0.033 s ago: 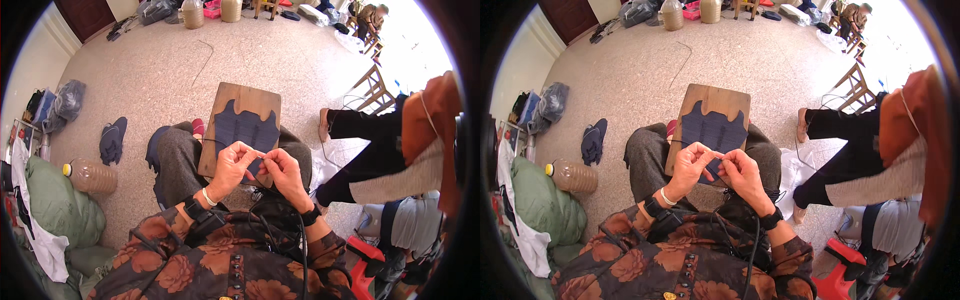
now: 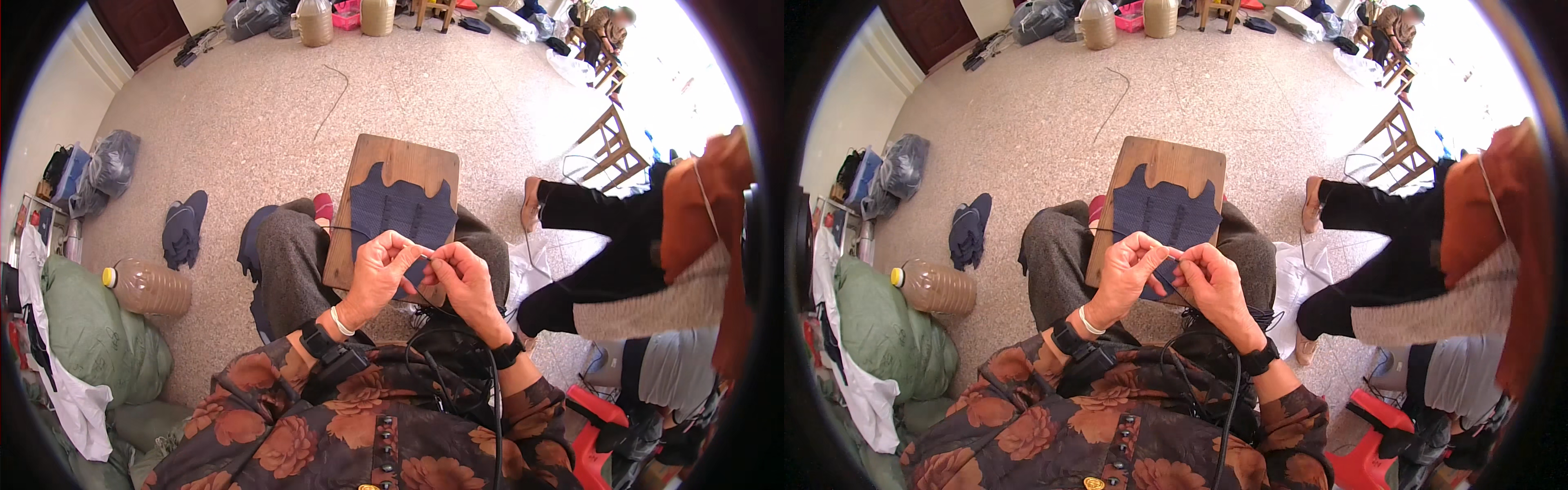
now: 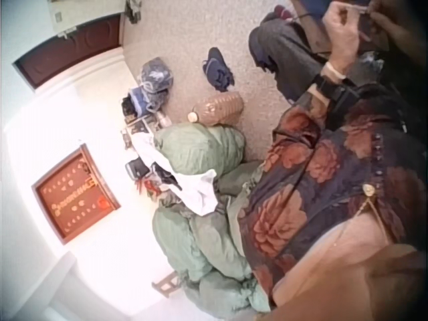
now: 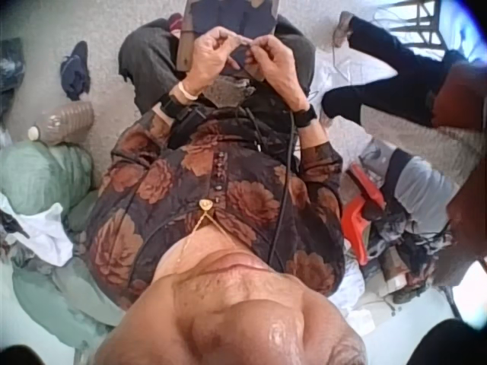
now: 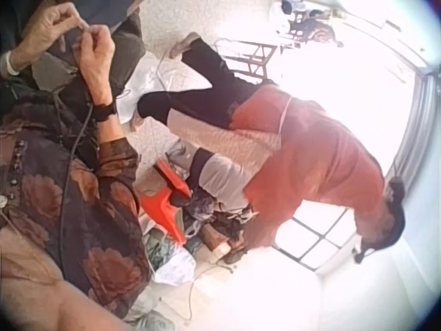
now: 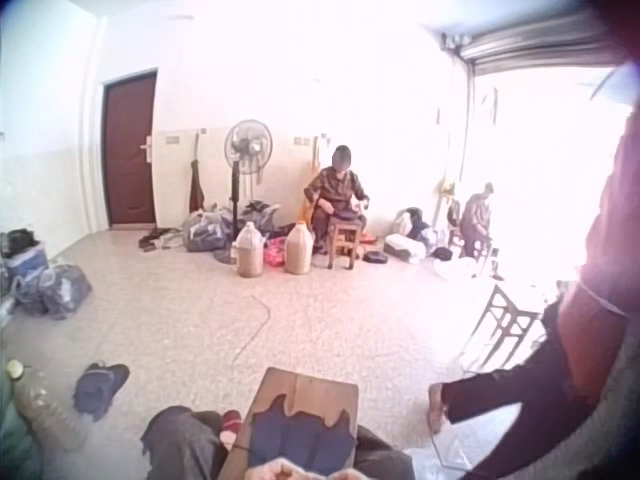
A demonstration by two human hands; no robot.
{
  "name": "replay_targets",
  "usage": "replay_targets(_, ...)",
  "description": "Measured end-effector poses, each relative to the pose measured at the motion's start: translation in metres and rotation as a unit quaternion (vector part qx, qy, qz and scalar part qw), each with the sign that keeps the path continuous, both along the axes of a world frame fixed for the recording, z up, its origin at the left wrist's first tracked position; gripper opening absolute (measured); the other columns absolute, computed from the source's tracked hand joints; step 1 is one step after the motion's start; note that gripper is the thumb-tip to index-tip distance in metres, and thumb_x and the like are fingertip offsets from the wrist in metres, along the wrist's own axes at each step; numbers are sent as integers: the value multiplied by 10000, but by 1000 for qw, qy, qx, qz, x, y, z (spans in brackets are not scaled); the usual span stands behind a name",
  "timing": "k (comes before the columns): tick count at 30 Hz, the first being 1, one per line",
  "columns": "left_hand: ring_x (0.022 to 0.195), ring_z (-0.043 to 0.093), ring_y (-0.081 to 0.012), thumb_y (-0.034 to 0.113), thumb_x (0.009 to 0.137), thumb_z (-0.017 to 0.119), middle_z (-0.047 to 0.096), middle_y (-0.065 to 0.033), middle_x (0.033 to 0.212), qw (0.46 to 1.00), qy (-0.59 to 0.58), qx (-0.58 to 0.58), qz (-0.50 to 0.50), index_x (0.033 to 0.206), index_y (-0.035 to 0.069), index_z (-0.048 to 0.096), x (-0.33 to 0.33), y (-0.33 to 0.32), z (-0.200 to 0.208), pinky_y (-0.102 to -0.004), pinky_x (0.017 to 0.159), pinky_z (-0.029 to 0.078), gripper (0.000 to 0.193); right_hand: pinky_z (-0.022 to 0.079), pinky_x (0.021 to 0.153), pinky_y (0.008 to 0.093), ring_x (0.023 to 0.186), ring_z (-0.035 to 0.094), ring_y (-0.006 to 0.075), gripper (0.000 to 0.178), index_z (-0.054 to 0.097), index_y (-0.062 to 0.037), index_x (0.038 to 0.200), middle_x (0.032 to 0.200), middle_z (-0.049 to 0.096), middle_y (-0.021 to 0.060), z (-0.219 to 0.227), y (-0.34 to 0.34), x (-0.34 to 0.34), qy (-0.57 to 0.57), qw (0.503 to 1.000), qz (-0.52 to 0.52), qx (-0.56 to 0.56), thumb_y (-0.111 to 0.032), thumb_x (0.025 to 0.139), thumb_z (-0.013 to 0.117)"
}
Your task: Manual threading and assembly of fabric shoe upper components using a needle.
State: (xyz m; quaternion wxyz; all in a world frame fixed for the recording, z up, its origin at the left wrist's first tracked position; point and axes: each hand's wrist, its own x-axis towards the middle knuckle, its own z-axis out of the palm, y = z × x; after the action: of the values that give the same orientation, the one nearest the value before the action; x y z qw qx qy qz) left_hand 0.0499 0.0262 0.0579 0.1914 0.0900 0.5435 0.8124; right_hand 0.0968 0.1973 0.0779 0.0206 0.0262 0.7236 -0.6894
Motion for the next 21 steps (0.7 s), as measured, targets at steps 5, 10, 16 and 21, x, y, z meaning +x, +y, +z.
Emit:
replay_targets(5, 739, 688, -106, 160, 1010, 636, 738, -136, 1005, 1000, 1, -16, -3, 994, 5, 607, 0, 1, -1, -242, 525, 592, 159, 564, 720, 249, 783, 654, 90, 79, 607, 20, 997, 852, 666, 38, 1, 0, -2, -3, 1000, 12, 3, -45, 1016, 567)
replay_targets(10, 836, 688, -101, 172, 1001, 651, 725, -127, 1051, 999, -10, -48, -6, 1064, -2, 622, -4, -10, 3, -239, 529, 592, 187, 563, 711, 247, 759, 643, 97, 61, 602, 9, 1016, 844, 647, 38, 0, 4, -2, -16, 1000, 3, -20, -35, 1017, 560)
replay_targets(16, 881, 663, -87, 137, 973, 679, 699, -68, 984, 974, 77, -211, 33, 1062, 13, 666, -29, -57, -27, -231, 519, 543, 153, 513, 660, 224, 700, 606, 96, 93, 559, -21, 1116, 835, 634, 38, 8, 41, -7, 19, 995, -77, -60, -56, 1034, 531)
replay_targets(21, 915, 666, -304, 56, 830, 707, 650, -106, 975, 822, 332, -463, -4, 1018, 70, 722, -41, -54, -36, -396, 805, 535, 189, 512, 694, 227, 723, 596, 82, 131, 620, -5, 1055, 856, 641, 26, -9, 49, -9, -29, 999, -42, -7, -10, 1005, 499)
